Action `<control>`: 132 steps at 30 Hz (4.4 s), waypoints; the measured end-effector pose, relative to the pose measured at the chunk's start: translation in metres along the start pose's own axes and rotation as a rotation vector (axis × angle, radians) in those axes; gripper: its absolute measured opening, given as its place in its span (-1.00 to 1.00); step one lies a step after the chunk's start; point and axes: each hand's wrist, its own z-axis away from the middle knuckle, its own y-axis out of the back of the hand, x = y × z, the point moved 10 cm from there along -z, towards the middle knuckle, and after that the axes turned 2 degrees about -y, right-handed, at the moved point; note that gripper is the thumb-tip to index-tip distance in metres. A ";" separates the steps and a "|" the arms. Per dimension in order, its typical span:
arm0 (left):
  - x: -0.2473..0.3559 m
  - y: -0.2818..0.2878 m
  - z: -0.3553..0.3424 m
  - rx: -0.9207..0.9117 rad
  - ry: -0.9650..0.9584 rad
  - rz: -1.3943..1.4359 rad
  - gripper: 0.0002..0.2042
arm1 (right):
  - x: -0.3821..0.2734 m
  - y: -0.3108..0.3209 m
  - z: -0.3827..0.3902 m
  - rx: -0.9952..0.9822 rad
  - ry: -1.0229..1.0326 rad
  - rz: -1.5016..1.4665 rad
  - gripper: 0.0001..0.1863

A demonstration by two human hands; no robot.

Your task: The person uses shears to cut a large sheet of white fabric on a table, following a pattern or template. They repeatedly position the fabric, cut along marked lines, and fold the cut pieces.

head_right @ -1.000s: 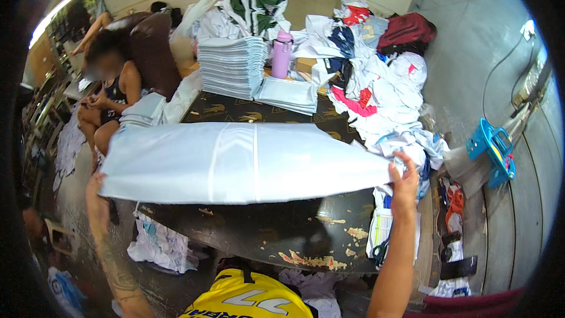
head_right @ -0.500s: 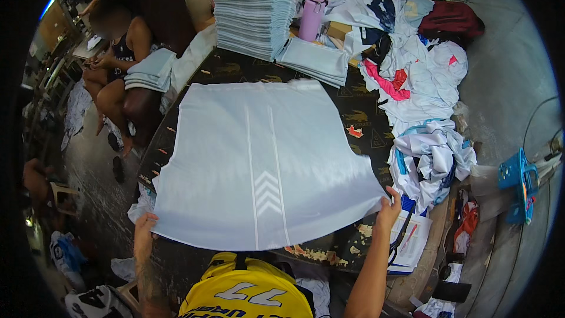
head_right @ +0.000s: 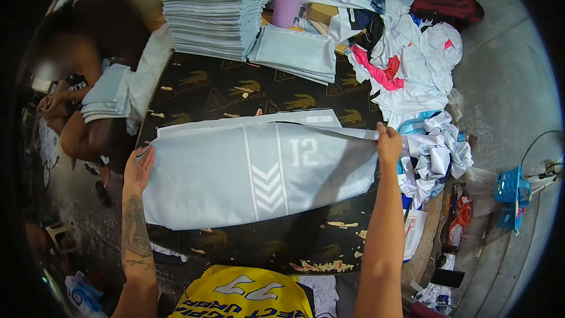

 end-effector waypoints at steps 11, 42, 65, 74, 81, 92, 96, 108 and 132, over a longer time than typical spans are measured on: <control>-0.180 -0.301 0.023 -0.732 -0.979 -1.625 -0.51 | 0.100 -0.116 0.350 -0.011 -1.104 -0.645 -0.85; 0.069 -0.225 0.382 -0.410 -1.279 -1.439 -0.79 | -0.179 0.137 0.316 -0.166 0.790 -0.223 -0.86; -0.085 -0.146 0.105 0.119 -1.012 -1.274 -0.57 | -0.061 -0.112 0.203 -0.022 0.238 0.097 -0.33; -0.126 -0.281 0.076 -0.242 -0.876 -1.362 -0.53 | -0.107 -0.127 0.127 0.005 0.366 0.215 -0.77; -0.049 -0.537 -0.039 -0.334 -1.257 -1.275 -0.60 | -0.221 -0.096 -0.093 0.199 0.564 0.035 -0.64; -0.221 -0.380 0.023 -0.382 -0.644 -1.748 -0.26 | -0.244 -0.181 -0.308 0.306 0.308 -0.106 -0.44; -0.243 -0.347 0.034 -0.372 -0.828 -1.778 -0.21 | -0.247 -0.219 -0.412 0.247 -0.212 -0.503 -0.54; -0.136 -0.403 0.116 -0.460 -0.705 -0.828 0.06 | -0.262 0.331 0.080 0.644 0.781 -0.703 -0.57; 0.364 -0.074 0.421 0.346 -1.934 -1.041 -0.59 | -0.316 0.271 0.274 0.621 1.297 -0.138 -0.67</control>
